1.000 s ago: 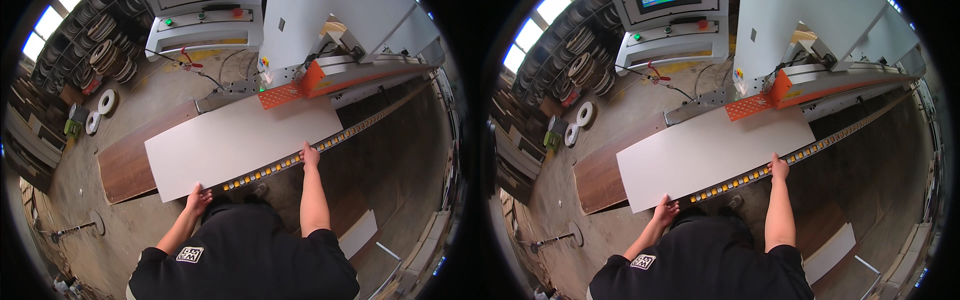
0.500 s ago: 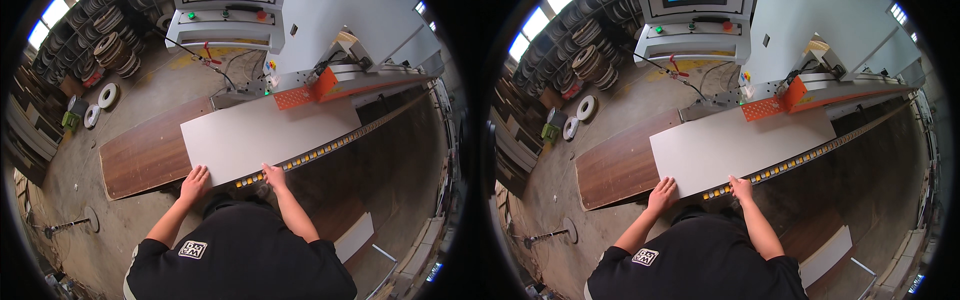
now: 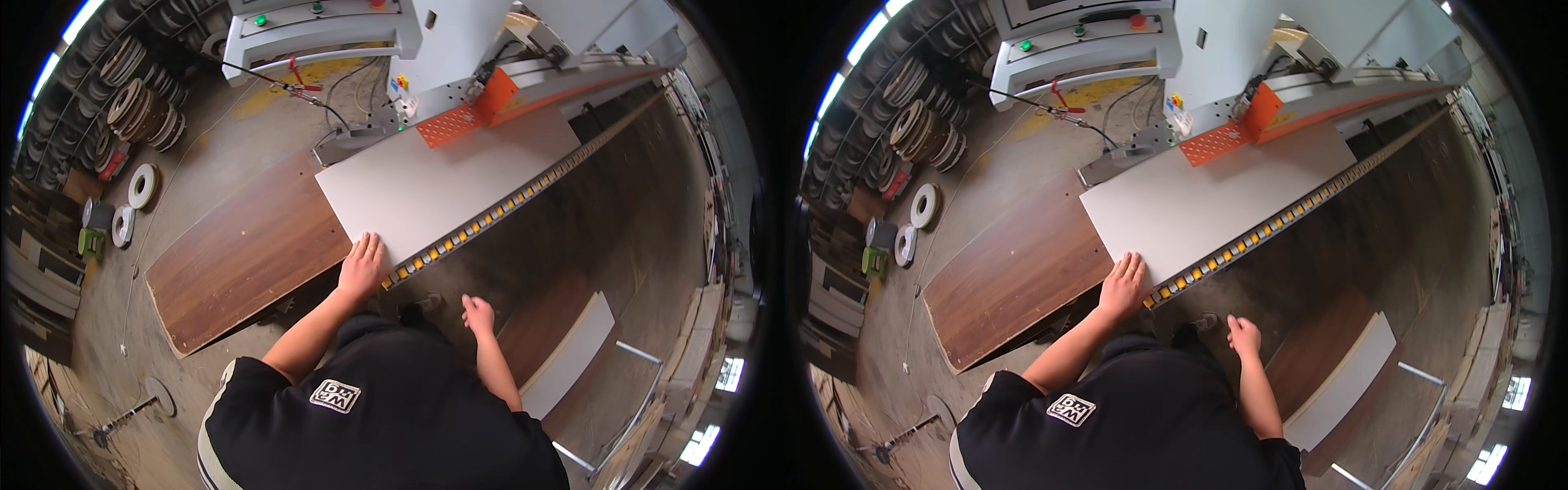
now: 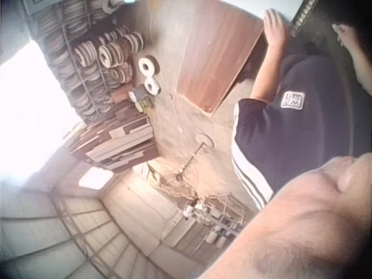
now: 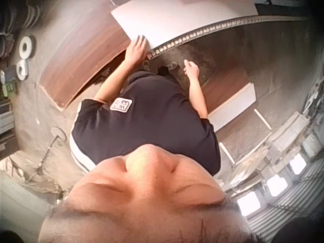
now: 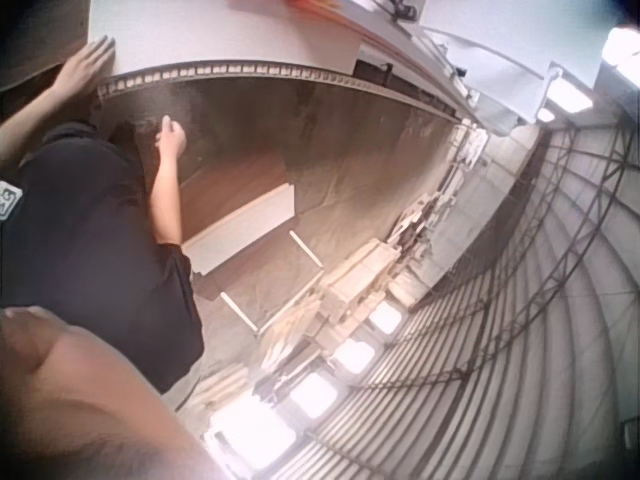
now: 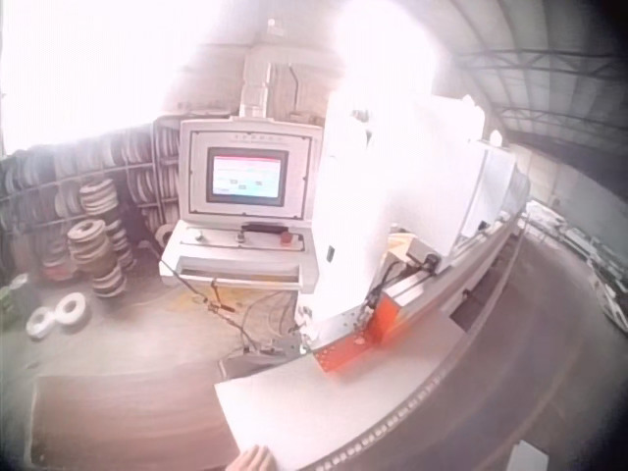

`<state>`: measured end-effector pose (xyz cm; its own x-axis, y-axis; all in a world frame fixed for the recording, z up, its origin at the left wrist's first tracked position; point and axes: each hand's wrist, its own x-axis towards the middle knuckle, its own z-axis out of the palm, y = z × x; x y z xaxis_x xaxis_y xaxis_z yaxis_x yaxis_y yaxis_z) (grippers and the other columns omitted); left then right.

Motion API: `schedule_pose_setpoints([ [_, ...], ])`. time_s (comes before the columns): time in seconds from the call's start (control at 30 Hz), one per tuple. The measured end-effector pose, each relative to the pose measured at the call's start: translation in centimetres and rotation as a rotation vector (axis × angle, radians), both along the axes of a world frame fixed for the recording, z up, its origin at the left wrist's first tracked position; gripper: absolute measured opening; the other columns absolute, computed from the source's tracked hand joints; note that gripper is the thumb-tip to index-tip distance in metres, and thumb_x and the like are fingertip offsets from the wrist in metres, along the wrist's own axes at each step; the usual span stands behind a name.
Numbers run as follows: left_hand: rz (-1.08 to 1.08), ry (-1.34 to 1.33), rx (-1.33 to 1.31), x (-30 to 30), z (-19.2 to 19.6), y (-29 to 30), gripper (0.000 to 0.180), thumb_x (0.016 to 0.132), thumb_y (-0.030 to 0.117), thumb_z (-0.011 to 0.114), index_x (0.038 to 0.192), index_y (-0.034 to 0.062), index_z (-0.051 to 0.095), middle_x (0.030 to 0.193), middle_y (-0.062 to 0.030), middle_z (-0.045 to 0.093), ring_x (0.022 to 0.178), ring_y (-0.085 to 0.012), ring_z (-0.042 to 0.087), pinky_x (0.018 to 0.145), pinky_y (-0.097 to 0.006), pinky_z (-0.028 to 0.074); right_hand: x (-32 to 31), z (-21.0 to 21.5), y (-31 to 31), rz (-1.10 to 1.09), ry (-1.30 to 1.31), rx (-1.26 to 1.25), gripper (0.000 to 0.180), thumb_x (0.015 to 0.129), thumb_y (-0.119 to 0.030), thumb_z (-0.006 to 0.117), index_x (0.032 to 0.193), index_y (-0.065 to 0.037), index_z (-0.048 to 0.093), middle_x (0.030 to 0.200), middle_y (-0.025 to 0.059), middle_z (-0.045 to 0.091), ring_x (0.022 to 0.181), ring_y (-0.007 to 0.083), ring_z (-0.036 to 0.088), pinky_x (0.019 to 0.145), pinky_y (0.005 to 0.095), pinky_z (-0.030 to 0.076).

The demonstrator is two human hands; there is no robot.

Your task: The person picks up white boards from a stack on a table and feeds them one at a time into an industrial edge-banding machine.

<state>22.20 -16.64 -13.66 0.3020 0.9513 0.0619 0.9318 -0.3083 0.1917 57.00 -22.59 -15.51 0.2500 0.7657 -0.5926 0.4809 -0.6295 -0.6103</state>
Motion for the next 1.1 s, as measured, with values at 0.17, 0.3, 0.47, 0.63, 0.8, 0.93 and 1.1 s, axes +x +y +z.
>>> schedule_pose_setpoints([
  [0.17,-0.008,-0.049,-0.028,3.3,-1.1,3.2,0.075,0.088,0.05,0.067,0.14,-0.0014,0.051,0.153,-0.0211,0.043,0.146,-0.0343,0.036,0.12,-0.044,0.029,8.8,-5.9,-17.0,-0.38,0.018,-0.193,0.038,0.096,-0.038,0.066,0.078,-0.004,0.063,0.058,0.0058,0.059,0.043,0.0144,0.053,0.042,0.0287,0.042],
  [0.3,-0.028,-0.058,-0.008,4.5,-1.8,5.2,0.073,0.09,0.049,0.065,0.142,-0.0001,0.05,0.155,-0.0187,0.042,0.147,-0.0322,0.034,0.121,-0.043,0.028,10.4,-7.6,-27.0,-0.535,0.044,-0.174,0.041,0.094,-0.039,0.066,0.082,-0.001,0.068,0.066,0.0099,0.065,0.051,0.0174,0.059,0.048,0.0344,0.045],
  [0.47,-0.113,-0.079,-0.098,10.6,2.4,6.6,0.034,0.09,0.033,0.065,0.114,0.0086,0.064,0.13,-0.0091,0.062,0.124,-0.0274,0.057,0.096,-0.042,0.052,9.6,-14.2,-40.3,-0.453,-0.146,-0.047,0.053,0.092,-0.053,0.057,0.099,-0.003,0.074,0.089,0.0201,0.071,0.084,0.0368,0.068,0.075,0.0454,0.052],
  [0.63,0.021,-0.253,-0.01,14.0,1.8,5.2,0.026,0.093,0.028,0.063,0.106,0.0072,0.072,0.106,-0.0123,0.072,0.102,-0.0351,0.067,0.089,-0.044,0.052,13.6,-16.9,-44.8,-0.7,-0.115,-0.176,0.051,0.092,-0.052,0.059,0.086,-0.003,0.072,0.076,0.0123,0.07,0.078,0.025,0.068,0.074,0.0364,0.051],
  [0.8,-0.221,-0.174,-0.216,27.8,-0.4,-0.9,0.027,0.091,0.031,0.065,0.105,0.0088,0.073,0.098,-0.0153,0.073,0.091,-0.0345,0.07,0.08,-0.043,0.055,18.6,-15.9,-49.6,-1.119,0.158,-0.127,0.05,0.092,-0.051,0.057,0.081,-0.004,0.073,0.074,0.0095,0.071,0.068,0.0198,0.068,0.066,0.0355,0.053],
  [0.93,-0.569,-0.03,-0.492,36.9,-4.0,-7.5,0.032,0.089,0.036,0.069,0.11,0.0114,0.073,0.096,-0.0157,0.074,0.091,-0.0331,0.072,0.08,-0.041,0.056,20.9,-14.3,-51.4,-1.037,0.095,-0.207,0.047,0.092,-0.048,0.057,0.078,-0.006,0.073,0.073,0.0108,0.071,0.069,0.0238,0.07,0.067,0.0393,0.053],
  [1.1,-0.802,0.068,-0.788,45.7,-4.6,-16.7,0.03,0.089,0.034,0.067,0.108,0.012,0.073,0.099,-0.0129,0.075,0.093,-0.0291,0.072,0.082,-0.039,0.056,25.5,-12.8,-52.4,-1.07,0.06,-0.332,0.042,0.093,-0.044,0.055,0.082,-0.009,0.075,0.08,0.0098,0.074,0.082,0.0278,0.071,0.078,0.0418,0.053],
])
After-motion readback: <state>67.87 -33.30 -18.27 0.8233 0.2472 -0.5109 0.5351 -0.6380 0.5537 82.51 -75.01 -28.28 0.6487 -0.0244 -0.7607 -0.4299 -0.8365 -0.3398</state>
